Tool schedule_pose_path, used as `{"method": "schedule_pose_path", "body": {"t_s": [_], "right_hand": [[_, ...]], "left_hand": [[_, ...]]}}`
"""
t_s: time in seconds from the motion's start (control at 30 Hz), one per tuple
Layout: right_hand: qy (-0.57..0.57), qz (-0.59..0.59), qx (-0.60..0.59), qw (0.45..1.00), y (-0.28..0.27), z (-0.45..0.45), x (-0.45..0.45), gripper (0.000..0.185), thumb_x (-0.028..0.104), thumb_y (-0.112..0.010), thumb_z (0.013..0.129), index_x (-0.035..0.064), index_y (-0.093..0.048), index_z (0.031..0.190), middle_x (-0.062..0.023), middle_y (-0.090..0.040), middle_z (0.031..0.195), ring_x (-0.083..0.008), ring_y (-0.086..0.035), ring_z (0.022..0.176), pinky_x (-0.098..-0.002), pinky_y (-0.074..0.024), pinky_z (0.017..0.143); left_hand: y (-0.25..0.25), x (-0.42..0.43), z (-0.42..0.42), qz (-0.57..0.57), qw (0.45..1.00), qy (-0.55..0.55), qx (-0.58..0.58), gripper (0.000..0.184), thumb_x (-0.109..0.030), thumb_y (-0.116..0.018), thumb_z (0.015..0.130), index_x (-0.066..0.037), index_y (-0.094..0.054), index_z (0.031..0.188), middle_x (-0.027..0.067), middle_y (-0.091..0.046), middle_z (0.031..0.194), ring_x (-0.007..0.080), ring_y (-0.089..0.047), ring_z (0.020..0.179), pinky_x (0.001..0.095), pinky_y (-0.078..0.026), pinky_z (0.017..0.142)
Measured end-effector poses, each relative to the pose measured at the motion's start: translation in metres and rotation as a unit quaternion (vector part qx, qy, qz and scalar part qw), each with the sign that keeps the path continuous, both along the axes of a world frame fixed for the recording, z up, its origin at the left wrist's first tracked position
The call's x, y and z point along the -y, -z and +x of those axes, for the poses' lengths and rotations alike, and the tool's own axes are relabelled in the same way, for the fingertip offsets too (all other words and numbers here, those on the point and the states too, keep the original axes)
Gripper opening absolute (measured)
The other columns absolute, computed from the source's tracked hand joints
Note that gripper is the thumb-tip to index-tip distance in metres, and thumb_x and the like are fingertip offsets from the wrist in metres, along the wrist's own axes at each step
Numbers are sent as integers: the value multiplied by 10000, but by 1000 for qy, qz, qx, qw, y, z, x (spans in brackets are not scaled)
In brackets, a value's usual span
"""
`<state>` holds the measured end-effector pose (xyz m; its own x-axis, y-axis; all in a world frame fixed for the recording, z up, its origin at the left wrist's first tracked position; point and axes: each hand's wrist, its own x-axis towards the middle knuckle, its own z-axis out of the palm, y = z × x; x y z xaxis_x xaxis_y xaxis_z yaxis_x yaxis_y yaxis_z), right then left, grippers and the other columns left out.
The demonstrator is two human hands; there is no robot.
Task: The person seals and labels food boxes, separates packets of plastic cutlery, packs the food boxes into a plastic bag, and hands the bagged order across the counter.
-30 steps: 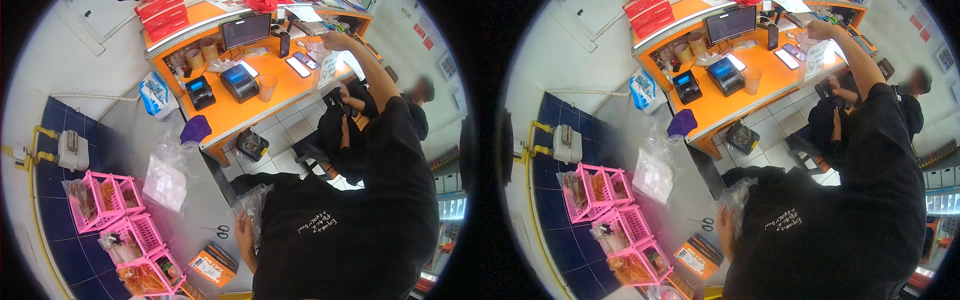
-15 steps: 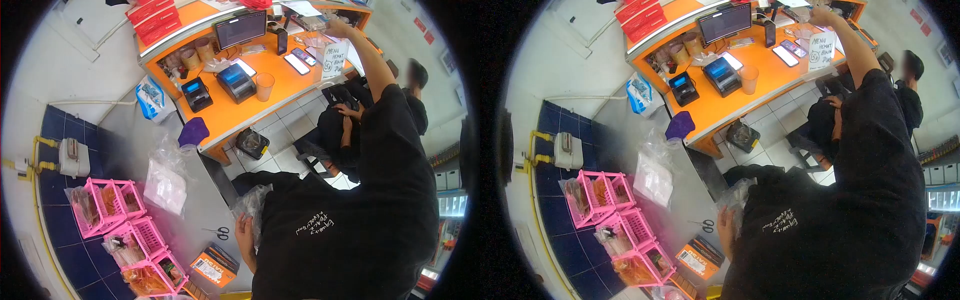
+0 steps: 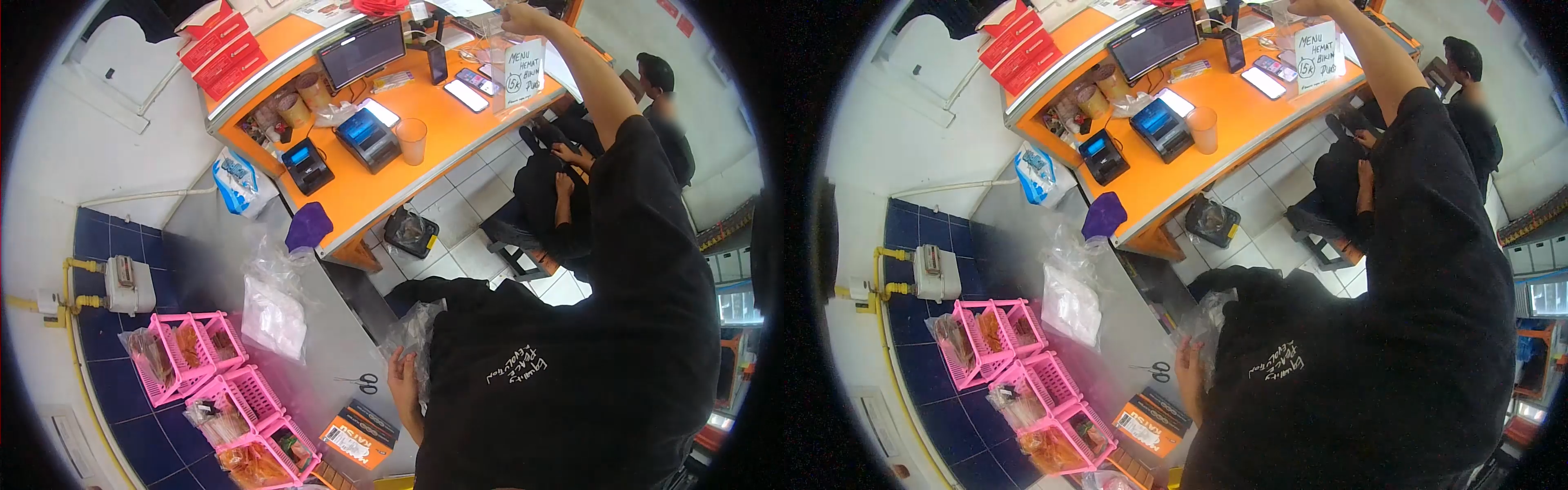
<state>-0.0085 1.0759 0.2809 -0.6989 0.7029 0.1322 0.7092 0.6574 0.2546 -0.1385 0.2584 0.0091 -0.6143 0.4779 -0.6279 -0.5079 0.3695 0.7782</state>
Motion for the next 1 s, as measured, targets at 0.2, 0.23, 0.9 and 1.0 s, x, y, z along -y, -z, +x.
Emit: {"method": "schedule_pose_path", "body": {"t_s": [0.2,0.23,0.9,1.0], "right_hand": [[9,19,45,999,14,-31,-45,454,367,-585,890,9,-805,1062,-239,-773,1112,-421,-732,1038,-524,-552,965],[34,23,52,998,9,-39,-38,476,374,-571,899,7,-806,1089,-236,-772,1140,-418,-728,1072,-523,-546,988],[-62,-12,-95,993,78,-102,-132,342,295,-680,889,-30,-711,992,-247,-738,959,-387,-716,891,-504,-549,792],[-63,-15,-101,993,79,-102,-138,340,300,-683,890,-25,-707,988,-241,-733,941,-386,-712,881,-502,-549,788]], "left_hand": [[15,7,12,8,1000,-11,-6,497,-249,-723,1046,-42,-582,1476,49,-752,1091,17,-460,661,194,-345,588],[13,7,14,11,1000,-17,-14,500,-246,-726,1044,-38,-582,1476,45,-751,1073,16,-461,670,191,-346,598],[14,-7,14,-38,999,-5,-12,503,-247,-728,1045,-3,-583,1460,41,-727,942,75,-583,828,229,-452,767],[22,-8,13,-26,1000,-15,-5,512,-259,-732,1044,2,-581,1459,37,-723,938,78,-589,833,233,-458,774]]}}
